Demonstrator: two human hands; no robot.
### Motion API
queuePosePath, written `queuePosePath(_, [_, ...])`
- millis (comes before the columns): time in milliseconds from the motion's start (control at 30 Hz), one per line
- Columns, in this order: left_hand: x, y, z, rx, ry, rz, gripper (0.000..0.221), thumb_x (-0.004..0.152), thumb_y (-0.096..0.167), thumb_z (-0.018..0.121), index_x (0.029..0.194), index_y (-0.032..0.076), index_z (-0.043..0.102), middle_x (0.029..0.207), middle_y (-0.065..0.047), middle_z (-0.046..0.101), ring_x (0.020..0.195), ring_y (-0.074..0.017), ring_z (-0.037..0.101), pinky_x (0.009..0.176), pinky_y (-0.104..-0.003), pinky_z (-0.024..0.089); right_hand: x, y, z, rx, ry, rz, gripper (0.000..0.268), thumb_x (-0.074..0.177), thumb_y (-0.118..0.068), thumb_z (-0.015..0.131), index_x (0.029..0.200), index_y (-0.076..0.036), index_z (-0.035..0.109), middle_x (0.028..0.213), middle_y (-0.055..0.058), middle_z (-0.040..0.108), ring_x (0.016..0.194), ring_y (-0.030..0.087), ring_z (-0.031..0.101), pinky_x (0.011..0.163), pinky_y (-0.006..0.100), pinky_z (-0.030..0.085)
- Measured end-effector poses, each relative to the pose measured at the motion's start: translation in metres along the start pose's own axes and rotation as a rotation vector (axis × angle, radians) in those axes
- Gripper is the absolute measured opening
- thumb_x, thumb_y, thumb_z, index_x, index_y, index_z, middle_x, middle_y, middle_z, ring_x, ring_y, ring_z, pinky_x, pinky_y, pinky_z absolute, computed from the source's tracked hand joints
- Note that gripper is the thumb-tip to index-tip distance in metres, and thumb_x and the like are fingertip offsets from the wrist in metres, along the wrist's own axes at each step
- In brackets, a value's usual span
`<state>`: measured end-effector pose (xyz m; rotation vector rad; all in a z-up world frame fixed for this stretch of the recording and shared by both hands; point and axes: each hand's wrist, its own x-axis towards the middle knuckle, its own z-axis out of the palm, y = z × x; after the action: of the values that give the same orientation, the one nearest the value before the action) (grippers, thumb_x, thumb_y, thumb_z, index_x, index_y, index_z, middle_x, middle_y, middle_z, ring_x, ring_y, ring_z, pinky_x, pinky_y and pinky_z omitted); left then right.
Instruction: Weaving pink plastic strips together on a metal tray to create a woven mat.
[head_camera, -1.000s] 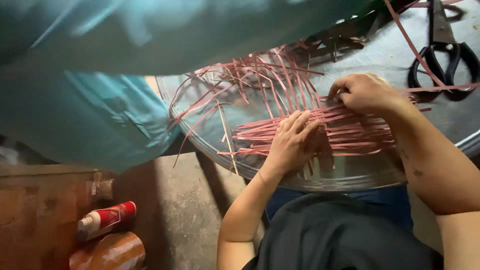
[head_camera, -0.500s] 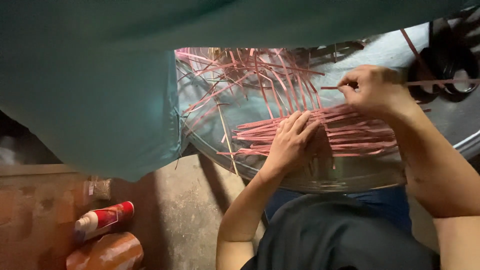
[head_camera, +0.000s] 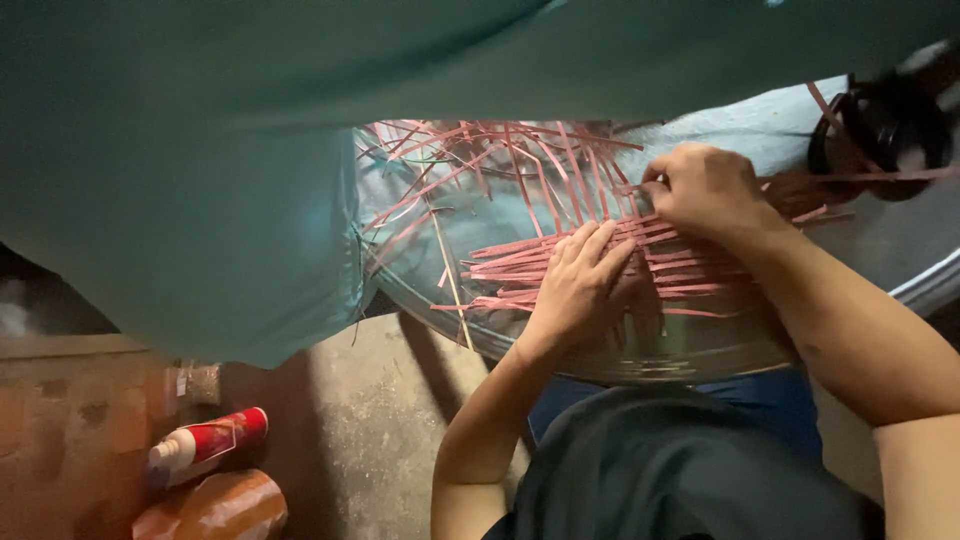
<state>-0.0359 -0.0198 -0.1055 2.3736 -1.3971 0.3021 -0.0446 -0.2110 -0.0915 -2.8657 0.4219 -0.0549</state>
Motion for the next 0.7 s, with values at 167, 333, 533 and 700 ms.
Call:
queuePosePath(167, [0.001, 0.003, 0.000, -0.087, 0.018, -0.033, 0.040, 0.073, 0.037, 0.057, 0.109, 0.020, 0.053, 0.118, -0.007, 0.049, 0.114, -0.0250, 0.044, 0.091, -0.039, 0.036, 0.006, -0.007, -0.005, 0.084, -0.136, 0.038, 0.024, 0.079, -0.034, 0.045, 0.095, -0.026, 0.062, 0.089, 0.007, 0.061, 0.092, 0.028, 0.058, 0.078, 0.042, 0.046])
queuePosePath(333, [0.003, 0.004, -0.005, -0.089, -0.001, -0.029, 0.039, 0.075, 0.039, 0.054, 0.108, 0.018, 0.053, 0.116, -0.008, 0.050, 0.111, -0.0266, 0.046, 0.090, -0.040, 0.036, 0.009, 0.002, -0.008, 0.192, -0.151, -0.007, 0.023, 0.078, -0.027, 0.047, 0.094, -0.021, 0.062, 0.089, 0.012, 0.060, 0.093, 0.032, 0.056, 0.080, 0.044, 0.044])
queuePosePath(533, [-0.001, -0.001, 0.007, -0.110, -0.021, -0.034, 0.043, 0.072, 0.039, 0.055, 0.110, 0.019, 0.052, 0.121, -0.010, 0.045, 0.114, -0.0285, 0.043, 0.091, -0.041, 0.035, 0.009, -0.001, -0.012, 0.323, -0.186, -0.105, 0.022, 0.077, -0.022, 0.049, 0.092, -0.015, 0.063, 0.087, 0.018, 0.059, 0.093, 0.037, 0.054, 0.081, 0.047, 0.042])
queuePosePath(700, [-0.005, -0.008, 0.019, -0.084, 0.037, -0.027, 0.043, 0.074, 0.043, 0.050, 0.111, 0.020, 0.051, 0.125, -0.011, 0.044, 0.115, -0.0280, 0.044, 0.092, -0.039, 0.035, 0.011, -0.001, -0.009, 0.299, -0.209, -0.128, 0.023, 0.078, -0.023, 0.051, 0.097, -0.018, 0.063, 0.088, 0.016, 0.060, 0.092, 0.036, 0.055, 0.080, 0.047, 0.042])
